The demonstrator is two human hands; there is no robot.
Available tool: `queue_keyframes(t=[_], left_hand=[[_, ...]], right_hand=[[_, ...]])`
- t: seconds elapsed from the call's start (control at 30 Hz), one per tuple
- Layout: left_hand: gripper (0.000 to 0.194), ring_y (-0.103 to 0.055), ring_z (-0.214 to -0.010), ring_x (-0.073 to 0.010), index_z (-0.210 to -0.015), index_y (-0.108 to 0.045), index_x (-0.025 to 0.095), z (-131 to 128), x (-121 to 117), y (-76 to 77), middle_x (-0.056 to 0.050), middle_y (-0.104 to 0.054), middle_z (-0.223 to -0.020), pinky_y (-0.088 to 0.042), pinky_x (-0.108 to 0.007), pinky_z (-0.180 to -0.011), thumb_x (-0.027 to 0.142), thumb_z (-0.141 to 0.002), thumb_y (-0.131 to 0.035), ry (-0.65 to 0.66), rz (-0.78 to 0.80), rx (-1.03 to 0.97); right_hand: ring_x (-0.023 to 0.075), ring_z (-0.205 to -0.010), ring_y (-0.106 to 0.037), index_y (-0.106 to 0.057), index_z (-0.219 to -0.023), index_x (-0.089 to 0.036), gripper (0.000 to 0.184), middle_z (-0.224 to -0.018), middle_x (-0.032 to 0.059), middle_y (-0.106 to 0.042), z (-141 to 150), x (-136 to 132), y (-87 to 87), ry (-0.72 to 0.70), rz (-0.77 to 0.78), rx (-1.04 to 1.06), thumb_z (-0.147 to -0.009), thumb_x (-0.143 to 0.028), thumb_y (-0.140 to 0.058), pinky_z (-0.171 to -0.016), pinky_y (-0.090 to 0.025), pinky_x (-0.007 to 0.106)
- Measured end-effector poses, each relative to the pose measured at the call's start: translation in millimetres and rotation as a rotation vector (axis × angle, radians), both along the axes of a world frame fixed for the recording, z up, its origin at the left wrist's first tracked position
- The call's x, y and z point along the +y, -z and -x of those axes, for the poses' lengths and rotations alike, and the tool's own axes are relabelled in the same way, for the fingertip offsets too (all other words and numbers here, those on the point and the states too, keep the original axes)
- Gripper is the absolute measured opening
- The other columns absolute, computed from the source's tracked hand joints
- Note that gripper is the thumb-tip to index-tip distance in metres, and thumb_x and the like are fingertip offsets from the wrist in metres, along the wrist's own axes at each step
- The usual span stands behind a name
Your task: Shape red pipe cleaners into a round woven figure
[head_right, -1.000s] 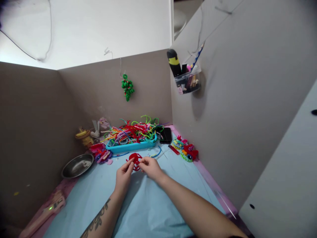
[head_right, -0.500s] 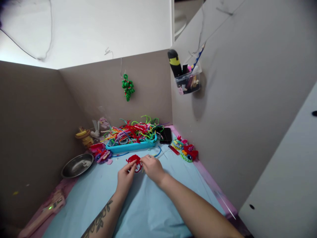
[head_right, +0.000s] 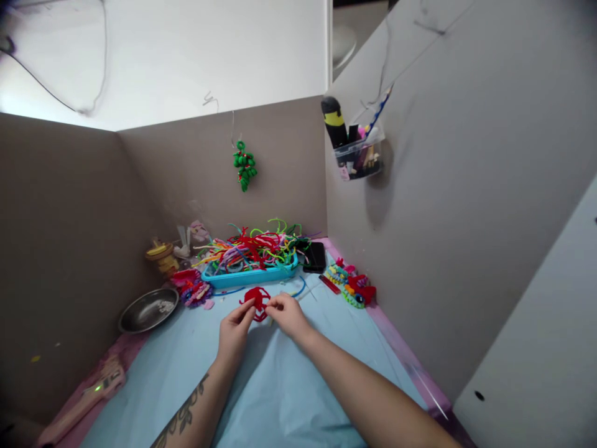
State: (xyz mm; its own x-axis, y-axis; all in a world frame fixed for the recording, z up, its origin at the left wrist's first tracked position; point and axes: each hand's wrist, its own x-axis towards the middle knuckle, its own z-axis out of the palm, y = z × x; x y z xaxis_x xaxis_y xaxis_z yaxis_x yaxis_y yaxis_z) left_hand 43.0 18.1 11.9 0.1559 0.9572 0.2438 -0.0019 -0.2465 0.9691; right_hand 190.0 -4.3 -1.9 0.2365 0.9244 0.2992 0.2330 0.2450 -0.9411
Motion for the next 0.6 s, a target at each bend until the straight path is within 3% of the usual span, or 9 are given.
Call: queue_keyframes(t=[0.17,0.33,0.47,0.6], left_hand=[[0.029,-0.064,-0.092,-0.0234,-0.094,-0.07,0.017,-0.1,-0.7,1.2,-0.008,-0.07,-0.096,-0.048,-0.035,-0.086,0.027,-0.068,-0.066,-0.007,-0.005,0.009],[0.028,-0.064,-0.091,-0.0222,-0.095,-0.07,0.016,0.5,-2.5,3.9,-0.008,-0.07,-0.097,-0.048,-0.033,-0.085,0.027,-0.07,-0.064,-0.016,-0.064,0.066],[0.026,-0.064,-0.088,-0.021,-0.094,-0.07,0.017,0.6,-4.9,5.0,-0.008,-0.07,-0.095,-0.049,-0.032,-0.082,0.028,-0.072,-0.062,-0.011,-0.129,0.103],[0.023,-0.064,-0.085,-0.0206,-0.092,-0.071,0.019,0.3,-7.1,4.4,-0.007,-0.07,-0.093,-0.05,-0.032,-0.078,0.028,-0.073,-0.061,0.003,-0.207,0.128]], right_hand=[[0.0108,-0.058,-0.05,-0.061,-0.061,-0.014,0.013,-0.058,-0.0017,-0.055,0.7,-1.7,-1.4,-0.097,0.094,0.113,-0.067,-0.026,-0.059,-0.058,-0.038,0.023],[0.0061,-0.037,-0.043,-0.051,-0.065,-0.017,0.017,-0.043,-0.0074,-0.048,7.1,-7.0,-6.9,-0.195,0.284,0.248,-0.07,-0.032,-0.056,-0.039,-0.029,0.017],[0.0082,-0.038,-0.055,-0.045,-0.077,-0.018,0.023,-0.06,-0.0022,-0.064,11.5,-11.9,-11.6,-0.281,0.372,0.332,-0.071,-0.037,-0.057,-0.03,-0.025,0.014],[0.0108,-0.043,-0.061,-0.045,-0.083,-0.018,0.029,-0.072,0.003,-0.068,13.2,-12.8,-9.1,-0.327,0.364,0.418,-0.069,-0.038,-0.061,-0.027,-0.024,0.012]])
